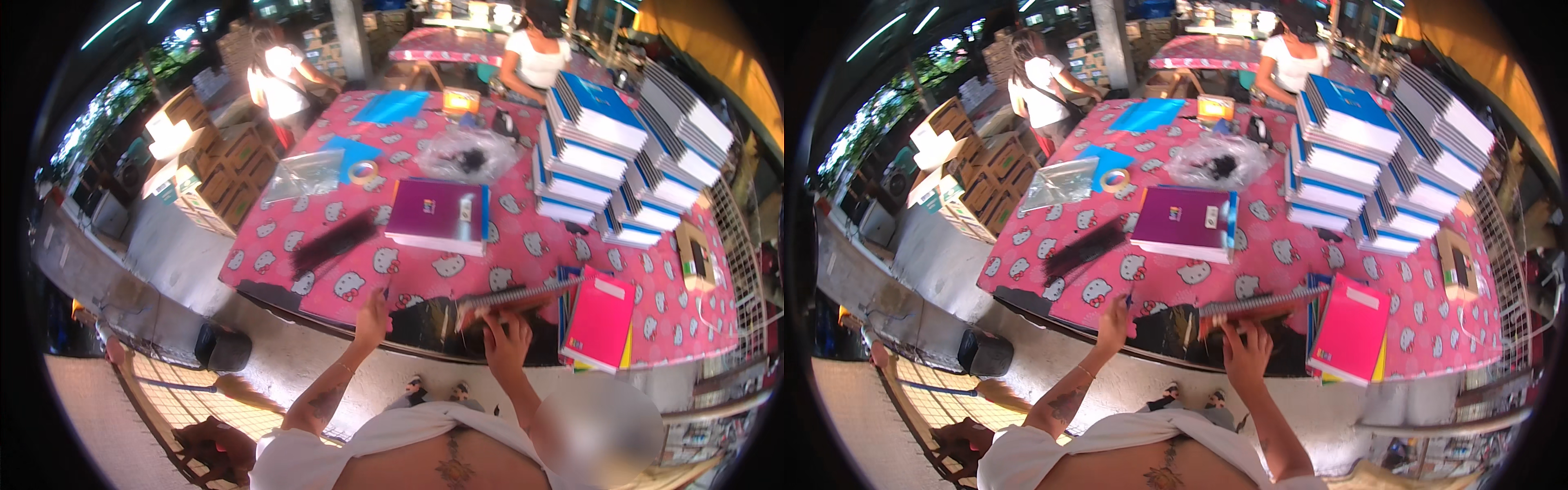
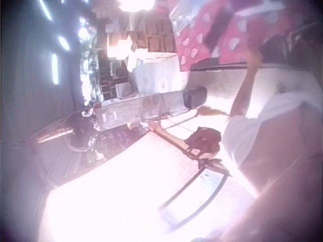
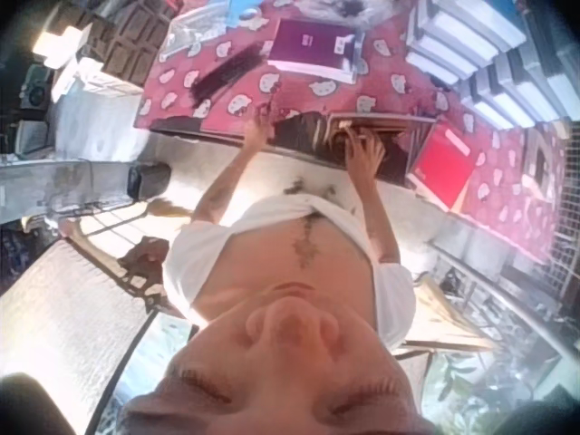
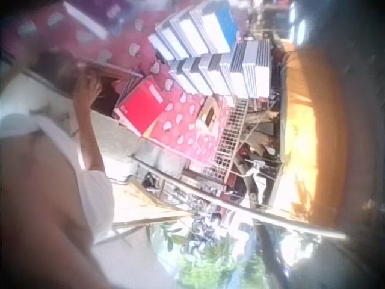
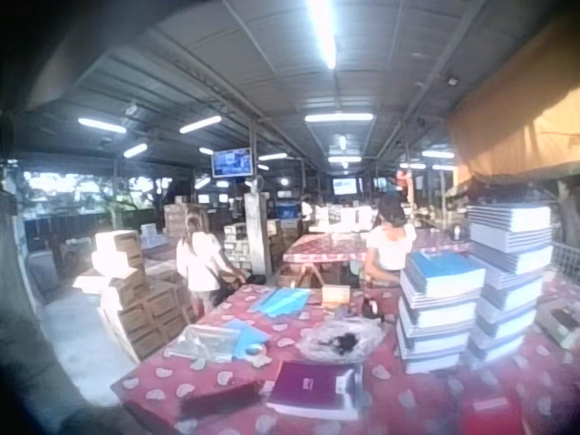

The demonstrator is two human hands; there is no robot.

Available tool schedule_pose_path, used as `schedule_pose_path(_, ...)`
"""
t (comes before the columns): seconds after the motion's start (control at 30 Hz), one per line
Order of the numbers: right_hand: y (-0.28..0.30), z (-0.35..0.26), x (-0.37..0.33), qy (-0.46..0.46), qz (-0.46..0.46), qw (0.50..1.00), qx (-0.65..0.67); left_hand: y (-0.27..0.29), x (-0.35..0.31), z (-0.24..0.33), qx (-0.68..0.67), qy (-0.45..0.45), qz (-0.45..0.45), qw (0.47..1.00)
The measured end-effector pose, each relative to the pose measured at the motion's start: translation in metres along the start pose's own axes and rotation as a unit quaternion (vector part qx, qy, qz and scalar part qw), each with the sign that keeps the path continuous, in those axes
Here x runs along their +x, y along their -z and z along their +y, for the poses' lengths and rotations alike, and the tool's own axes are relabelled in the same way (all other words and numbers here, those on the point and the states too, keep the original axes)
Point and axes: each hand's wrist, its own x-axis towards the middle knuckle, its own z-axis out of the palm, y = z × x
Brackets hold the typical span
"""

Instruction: The person organizes notebooks by taking them from a pile and placing them into a separate stack on a table.

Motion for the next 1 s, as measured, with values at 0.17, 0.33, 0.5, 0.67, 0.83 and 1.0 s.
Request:
schedule_pose_path(0.17, 0.007, -0.013, 0.061, 0.042, 0.032, 0.998, 0.017, -0.019, -0.024, 0.059, -0.308, 0.099, -0.077, 0.943)
schedule_pose_path(0.33, 0.014, -0.009, 0.133, 0.073, 0.002, 0.997, 0.024, -0.039, -0.044, 0.114, -0.374, 0.139, -0.148, 0.905)
schedule_pose_path(0.5, 0.012, -0.007, 0.145, 0.109, -0.006, 0.991, 0.078, -0.050, -0.035, 0.142, -0.402, 0.126, -0.194, 0.886)
schedule_pose_path(0.67, 0.012, -0.003, 0.146, 0.081, -0.010, 0.990, 0.119, -0.064, -0.021, 0.150, -0.414, 0.113, -0.198, 0.881)
schedule_pose_path(0.83, 0.011, 0.000, 0.147, 0.088, -0.005, 0.987, 0.131, -0.066, -0.019, 0.147, -0.413, 0.103, -0.194, 0.884)
schedule_pose_path(1.0, 0.011, 0.003, 0.148, 0.097, 0.001, 0.986, 0.133, -0.055, -0.014, 0.151, -0.439, 0.128, -0.245, 0.855)
